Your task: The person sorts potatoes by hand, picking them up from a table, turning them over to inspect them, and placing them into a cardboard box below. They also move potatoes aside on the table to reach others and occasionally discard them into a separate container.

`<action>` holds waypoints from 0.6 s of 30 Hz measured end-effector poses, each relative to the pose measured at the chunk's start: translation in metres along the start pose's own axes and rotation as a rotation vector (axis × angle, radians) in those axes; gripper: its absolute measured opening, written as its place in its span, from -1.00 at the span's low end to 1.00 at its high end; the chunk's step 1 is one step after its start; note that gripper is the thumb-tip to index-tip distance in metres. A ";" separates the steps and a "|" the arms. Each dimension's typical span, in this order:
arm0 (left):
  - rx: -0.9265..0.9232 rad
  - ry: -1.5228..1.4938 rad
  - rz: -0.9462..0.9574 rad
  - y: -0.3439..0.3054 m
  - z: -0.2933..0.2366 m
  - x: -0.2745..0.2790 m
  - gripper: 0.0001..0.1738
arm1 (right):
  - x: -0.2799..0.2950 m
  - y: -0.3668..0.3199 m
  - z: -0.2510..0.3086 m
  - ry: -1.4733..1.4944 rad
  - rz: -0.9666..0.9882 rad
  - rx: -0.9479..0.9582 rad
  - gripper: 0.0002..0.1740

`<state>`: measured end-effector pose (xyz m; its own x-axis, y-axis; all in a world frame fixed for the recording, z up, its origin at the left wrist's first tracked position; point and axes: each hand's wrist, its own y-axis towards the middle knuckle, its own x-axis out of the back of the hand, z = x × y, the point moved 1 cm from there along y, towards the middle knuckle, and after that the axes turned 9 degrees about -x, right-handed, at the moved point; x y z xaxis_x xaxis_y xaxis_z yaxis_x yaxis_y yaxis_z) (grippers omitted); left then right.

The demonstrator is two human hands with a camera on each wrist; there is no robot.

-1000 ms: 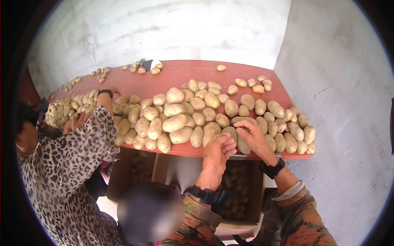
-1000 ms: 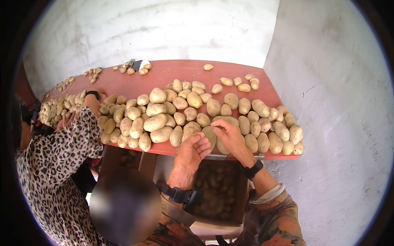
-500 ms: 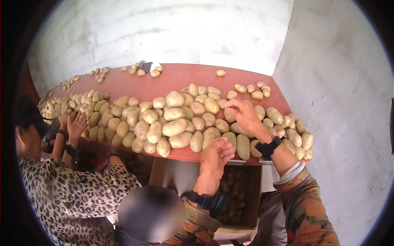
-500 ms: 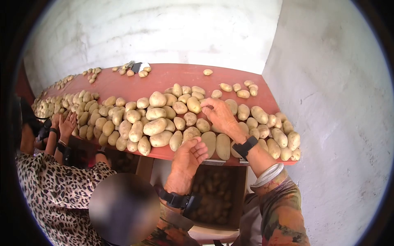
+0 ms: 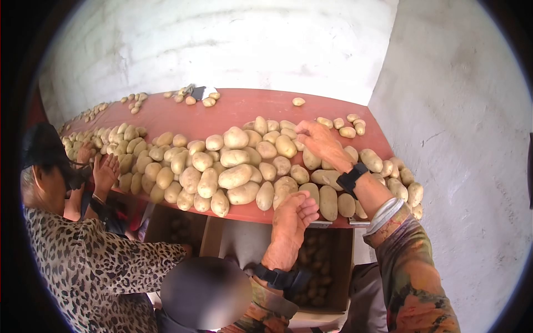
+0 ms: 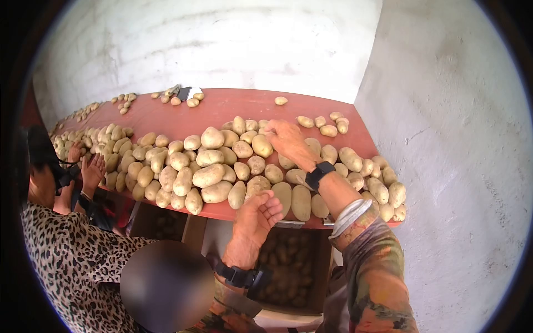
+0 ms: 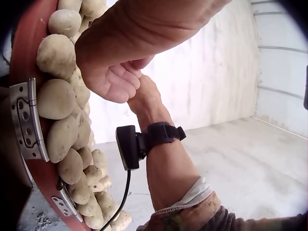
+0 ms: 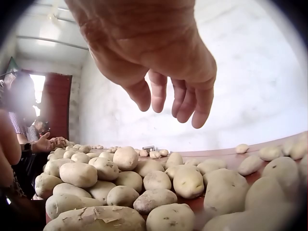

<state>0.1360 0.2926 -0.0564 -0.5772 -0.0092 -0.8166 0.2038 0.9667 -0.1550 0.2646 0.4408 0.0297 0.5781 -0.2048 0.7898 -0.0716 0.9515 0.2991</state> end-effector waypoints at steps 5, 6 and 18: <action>0.021 -0.001 -0.030 -0.001 -0.001 -0.004 -0.80 | -0.021 0.029 0.018 -0.188 0.070 0.048 -0.74; 0.009 -0.001 -0.027 0.001 0.001 -0.002 -0.80 | -0.030 0.033 0.016 -0.182 0.070 0.045 -0.74; -0.057 -0.043 -0.091 0.002 -0.002 -0.003 -0.81 | -0.121 0.076 -0.020 -0.557 0.338 0.045 -0.71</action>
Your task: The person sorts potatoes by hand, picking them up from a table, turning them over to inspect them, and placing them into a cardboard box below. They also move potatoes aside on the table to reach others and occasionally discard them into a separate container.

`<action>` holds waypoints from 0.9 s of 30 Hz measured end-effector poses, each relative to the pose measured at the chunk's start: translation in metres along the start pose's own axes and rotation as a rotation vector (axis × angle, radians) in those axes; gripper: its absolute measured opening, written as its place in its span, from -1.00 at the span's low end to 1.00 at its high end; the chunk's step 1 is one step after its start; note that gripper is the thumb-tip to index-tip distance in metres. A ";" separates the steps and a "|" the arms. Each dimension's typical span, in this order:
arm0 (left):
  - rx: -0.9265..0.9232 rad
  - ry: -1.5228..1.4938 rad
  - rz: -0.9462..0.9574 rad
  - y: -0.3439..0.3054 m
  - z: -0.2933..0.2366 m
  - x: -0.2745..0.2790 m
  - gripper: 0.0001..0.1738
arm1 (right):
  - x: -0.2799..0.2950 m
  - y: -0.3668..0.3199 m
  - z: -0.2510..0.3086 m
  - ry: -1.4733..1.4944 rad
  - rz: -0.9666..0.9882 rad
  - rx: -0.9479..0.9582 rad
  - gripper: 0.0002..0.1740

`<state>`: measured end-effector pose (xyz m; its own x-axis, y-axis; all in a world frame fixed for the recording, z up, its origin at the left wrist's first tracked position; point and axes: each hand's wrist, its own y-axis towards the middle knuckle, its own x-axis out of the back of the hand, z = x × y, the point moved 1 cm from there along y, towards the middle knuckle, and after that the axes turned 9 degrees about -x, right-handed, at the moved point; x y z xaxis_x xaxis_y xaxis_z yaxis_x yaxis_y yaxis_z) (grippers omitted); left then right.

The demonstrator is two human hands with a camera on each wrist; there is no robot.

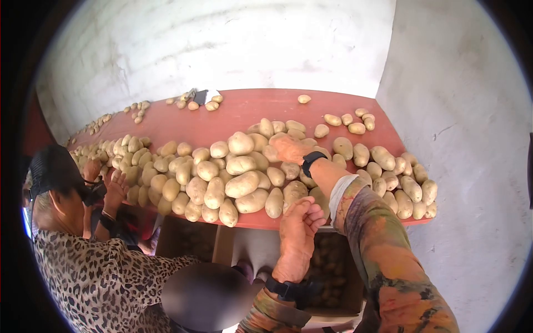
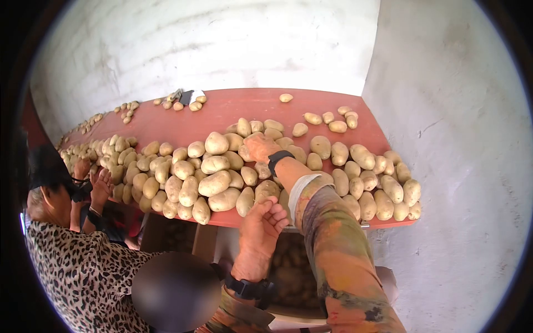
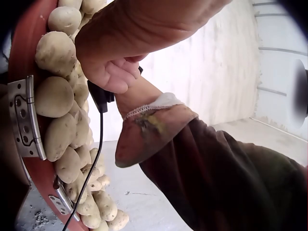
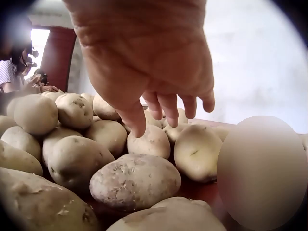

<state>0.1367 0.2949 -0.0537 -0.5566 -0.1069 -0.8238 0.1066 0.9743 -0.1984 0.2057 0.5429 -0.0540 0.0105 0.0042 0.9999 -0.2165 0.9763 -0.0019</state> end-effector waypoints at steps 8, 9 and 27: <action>-0.049 -0.009 -0.010 0.002 -0.003 0.000 -0.81 | 0.009 -0.005 0.013 -0.063 -0.093 0.037 -0.69; -0.048 -0.010 -0.026 0.001 -0.004 0.000 -0.81 | 0.012 -0.006 0.015 -0.060 -0.092 0.043 -0.69; -0.206 -0.066 -0.200 0.005 -0.006 0.008 -0.52 | 0.073 -0.116 -0.020 0.820 -0.015 0.172 -0.58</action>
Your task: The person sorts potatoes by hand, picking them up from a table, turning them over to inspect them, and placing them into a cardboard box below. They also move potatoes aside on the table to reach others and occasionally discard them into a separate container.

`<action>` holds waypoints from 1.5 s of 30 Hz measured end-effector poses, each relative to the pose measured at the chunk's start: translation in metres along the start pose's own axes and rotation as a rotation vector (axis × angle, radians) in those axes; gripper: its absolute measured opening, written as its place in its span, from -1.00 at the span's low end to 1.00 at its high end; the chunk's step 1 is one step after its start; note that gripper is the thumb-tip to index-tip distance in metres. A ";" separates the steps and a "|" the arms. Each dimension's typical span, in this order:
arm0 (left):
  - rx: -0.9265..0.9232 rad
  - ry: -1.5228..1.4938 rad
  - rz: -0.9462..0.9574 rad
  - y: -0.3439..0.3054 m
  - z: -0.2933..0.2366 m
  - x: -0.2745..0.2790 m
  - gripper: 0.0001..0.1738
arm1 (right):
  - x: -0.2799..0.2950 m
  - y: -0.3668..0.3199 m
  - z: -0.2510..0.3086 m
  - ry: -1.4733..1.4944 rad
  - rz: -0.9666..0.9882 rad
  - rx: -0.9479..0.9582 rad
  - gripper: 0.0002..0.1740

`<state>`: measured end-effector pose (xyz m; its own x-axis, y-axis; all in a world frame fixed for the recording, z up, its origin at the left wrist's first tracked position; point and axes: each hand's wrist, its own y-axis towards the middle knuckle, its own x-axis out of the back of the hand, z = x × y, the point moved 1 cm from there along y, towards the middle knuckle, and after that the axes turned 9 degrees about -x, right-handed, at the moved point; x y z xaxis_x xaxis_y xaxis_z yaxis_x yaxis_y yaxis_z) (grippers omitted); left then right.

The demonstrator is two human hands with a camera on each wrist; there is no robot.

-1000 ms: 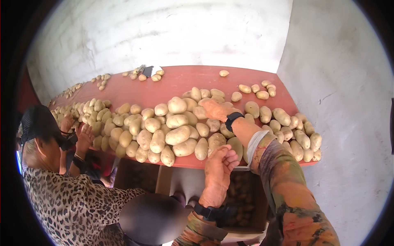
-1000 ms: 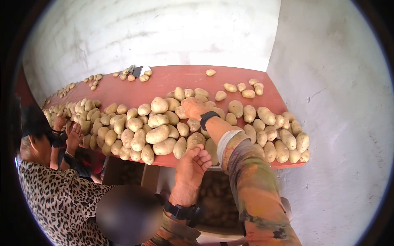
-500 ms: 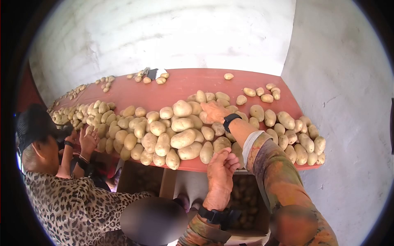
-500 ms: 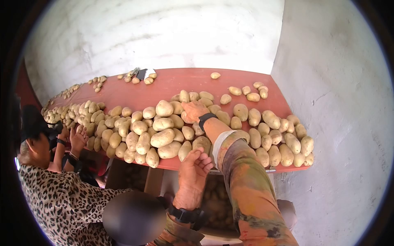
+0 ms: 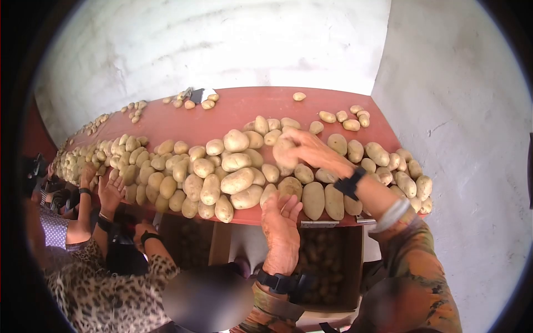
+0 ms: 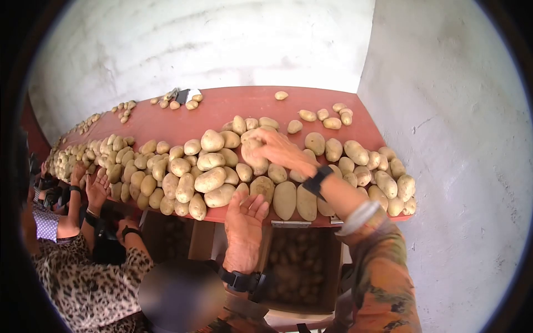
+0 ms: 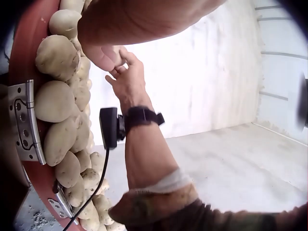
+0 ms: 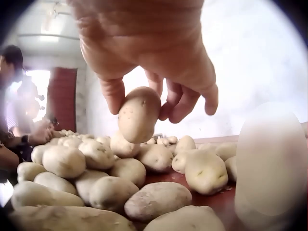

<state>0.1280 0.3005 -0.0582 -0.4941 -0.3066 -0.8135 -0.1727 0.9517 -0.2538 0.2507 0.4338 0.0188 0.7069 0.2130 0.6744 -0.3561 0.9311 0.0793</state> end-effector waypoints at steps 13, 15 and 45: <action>0.139 0.122 0.077 -0.004 0.014 -0.008 -0.55 | -0.017 -0.136 -0.032 0.252 -0.200 0.013 -0.69; 0.112 0.135 0.103 -0.005 0.009 -0.008 -0.55 | -0.014 -0.143 -0.045 0.313 -0.333 0.022 -0.78; 0.026 0.147 0.116 -0.010 0.020 0.019 -0.80 | -0.036 -0.165 -0.049 -0.122 -0.529 0.081 -0.79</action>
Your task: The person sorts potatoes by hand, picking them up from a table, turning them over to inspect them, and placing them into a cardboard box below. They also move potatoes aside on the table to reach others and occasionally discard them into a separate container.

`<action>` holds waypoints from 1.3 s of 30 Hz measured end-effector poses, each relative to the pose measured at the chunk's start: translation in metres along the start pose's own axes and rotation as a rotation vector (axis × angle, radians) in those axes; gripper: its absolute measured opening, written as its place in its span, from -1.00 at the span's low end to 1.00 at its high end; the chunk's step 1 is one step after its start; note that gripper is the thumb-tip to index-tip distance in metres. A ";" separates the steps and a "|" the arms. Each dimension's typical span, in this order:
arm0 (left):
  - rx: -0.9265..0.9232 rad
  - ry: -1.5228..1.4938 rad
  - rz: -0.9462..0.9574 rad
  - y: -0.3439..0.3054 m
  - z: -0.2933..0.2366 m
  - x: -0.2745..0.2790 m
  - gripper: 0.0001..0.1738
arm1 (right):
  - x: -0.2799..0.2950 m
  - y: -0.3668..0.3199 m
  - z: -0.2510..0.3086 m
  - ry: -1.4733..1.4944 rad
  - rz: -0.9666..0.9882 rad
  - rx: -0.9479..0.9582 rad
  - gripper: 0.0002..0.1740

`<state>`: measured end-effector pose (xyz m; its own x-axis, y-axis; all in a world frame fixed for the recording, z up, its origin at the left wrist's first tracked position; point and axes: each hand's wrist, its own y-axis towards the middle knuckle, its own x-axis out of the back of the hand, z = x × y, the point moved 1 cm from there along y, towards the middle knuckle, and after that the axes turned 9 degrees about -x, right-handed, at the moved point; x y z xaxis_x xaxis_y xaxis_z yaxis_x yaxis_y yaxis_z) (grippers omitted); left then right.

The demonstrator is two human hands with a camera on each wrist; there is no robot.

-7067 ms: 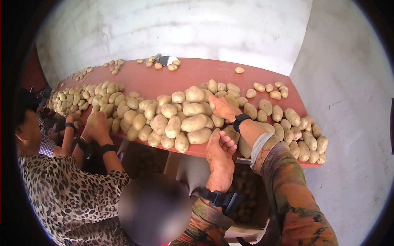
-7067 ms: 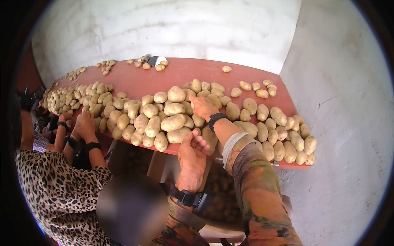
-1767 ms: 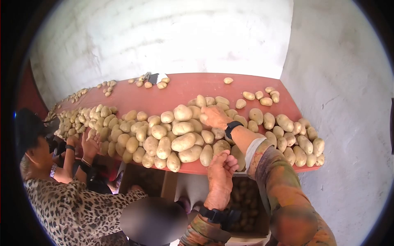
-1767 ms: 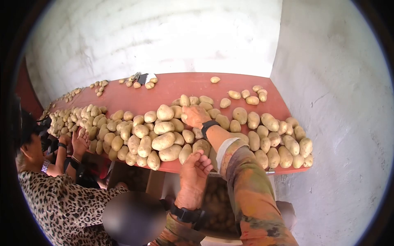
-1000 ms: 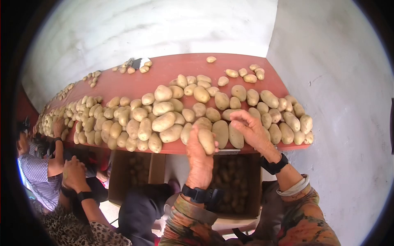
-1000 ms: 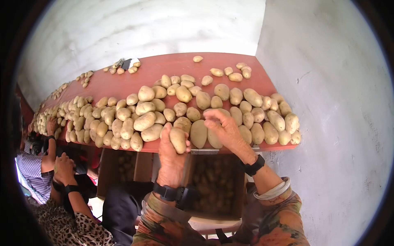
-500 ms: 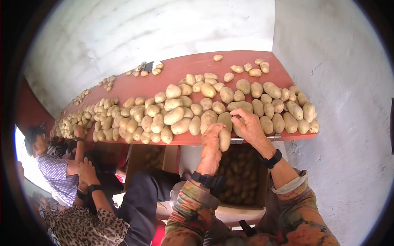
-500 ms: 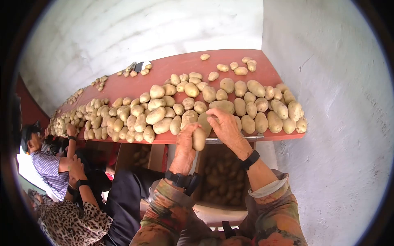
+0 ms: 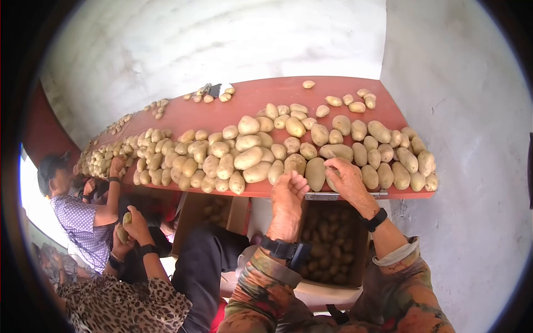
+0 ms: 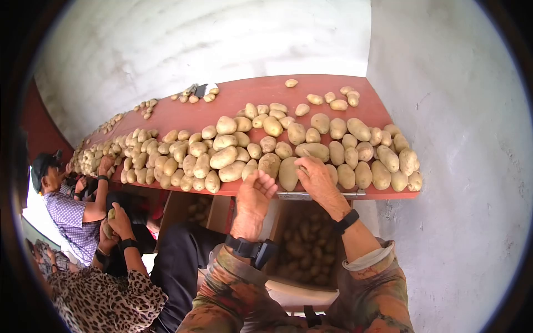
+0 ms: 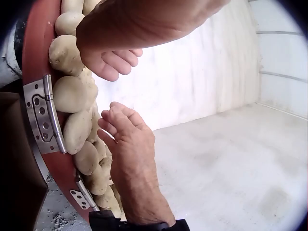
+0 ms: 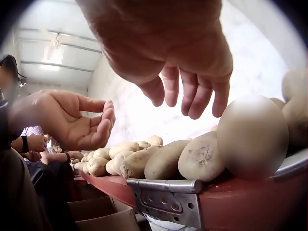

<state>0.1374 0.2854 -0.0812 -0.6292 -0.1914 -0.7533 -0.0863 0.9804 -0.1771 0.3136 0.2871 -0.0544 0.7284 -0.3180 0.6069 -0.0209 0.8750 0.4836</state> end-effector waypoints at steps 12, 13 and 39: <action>-0.106 -0.086 -0.150 0.003 -0.042 0.028 -0.80 | -0.040 0.016 0.008 -0.001 -0.014 0.083 -0.79; -0.103 -0.087 -0.150 0.004 -0.043 0.030 -0.80 | -0.041 0.017 0.008 0.003 -0.027 0.089 -0.79; -0.059 0.368 -0.187 0.031 -0.026 0.044 -0.20 | -0.043 0.017 0.008 -0.217 -0.005 0.155 -0.74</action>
<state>0.0869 0.3085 -0.1028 -0.8316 -0.3480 -0.4328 -0.2629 0.9332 -0.2451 0.2761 0.3127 -0.0668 0.5655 -0.4075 0.7171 -0.1347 0.8121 0.5677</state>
